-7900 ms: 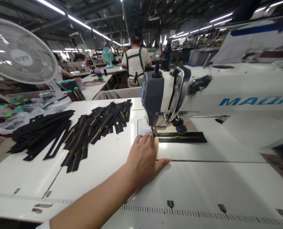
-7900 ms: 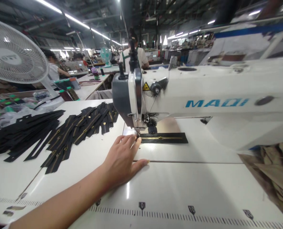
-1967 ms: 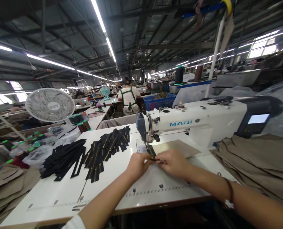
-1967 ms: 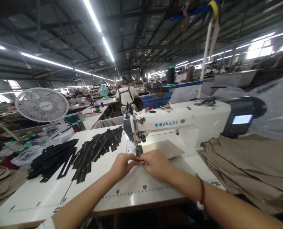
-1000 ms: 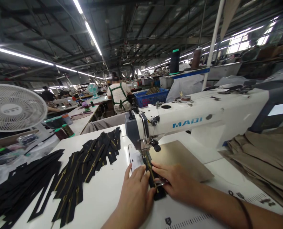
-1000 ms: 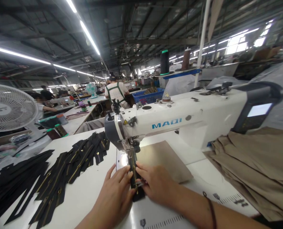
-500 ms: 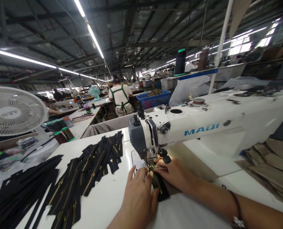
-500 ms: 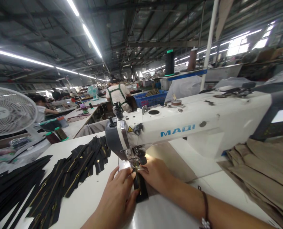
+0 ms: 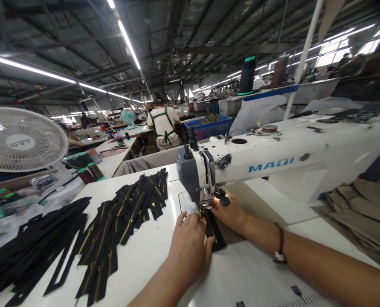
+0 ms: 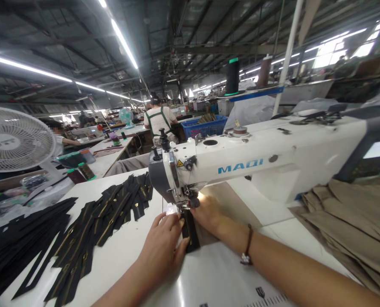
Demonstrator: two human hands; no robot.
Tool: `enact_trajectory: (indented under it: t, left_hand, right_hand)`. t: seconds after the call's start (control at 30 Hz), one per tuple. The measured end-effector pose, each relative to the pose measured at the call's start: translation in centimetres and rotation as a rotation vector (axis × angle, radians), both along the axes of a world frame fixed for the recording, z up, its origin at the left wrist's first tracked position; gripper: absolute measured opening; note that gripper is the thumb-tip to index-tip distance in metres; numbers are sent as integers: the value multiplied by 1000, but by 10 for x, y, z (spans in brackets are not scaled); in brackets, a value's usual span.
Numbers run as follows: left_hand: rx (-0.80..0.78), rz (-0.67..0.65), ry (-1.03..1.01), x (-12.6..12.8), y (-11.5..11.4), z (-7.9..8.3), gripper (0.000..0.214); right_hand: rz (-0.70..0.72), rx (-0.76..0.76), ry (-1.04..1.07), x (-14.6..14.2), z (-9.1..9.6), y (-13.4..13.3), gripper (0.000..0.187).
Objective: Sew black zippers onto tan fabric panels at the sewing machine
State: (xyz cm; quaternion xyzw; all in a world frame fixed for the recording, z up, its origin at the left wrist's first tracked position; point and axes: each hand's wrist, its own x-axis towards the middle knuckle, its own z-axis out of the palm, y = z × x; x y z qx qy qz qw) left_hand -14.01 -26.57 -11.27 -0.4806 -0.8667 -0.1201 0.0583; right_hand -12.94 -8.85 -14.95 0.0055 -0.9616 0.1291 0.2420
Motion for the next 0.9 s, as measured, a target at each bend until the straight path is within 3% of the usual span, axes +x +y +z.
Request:
enact_trajectory:
  t: [0.07, 0.17, 0.3, 0.7, 0.9]
  left_hand:
    - [18, -14, 11, 2, -2, -2, 29]
    - [101, -56, 25, 8, -8, -8, 21]
    - [162, -94, 44, 16, -13, -13, 11]
    - [177, -74, 52, -6, -2, -10, 10]
    - [278, -44, 41, -26, 6, -18, 7]
  right_hand:
    - [115, -22, -16, 25, 1, -2, 17]
    - [317, -62, -3, 67, -1, -6, 26]
    - [373, -87, 14, 91, -6, -12, 32]
    - [271, -42, -53, 64, 6, -8, 21]
    - [292, -72, -59, 42, 8, -2, 23]
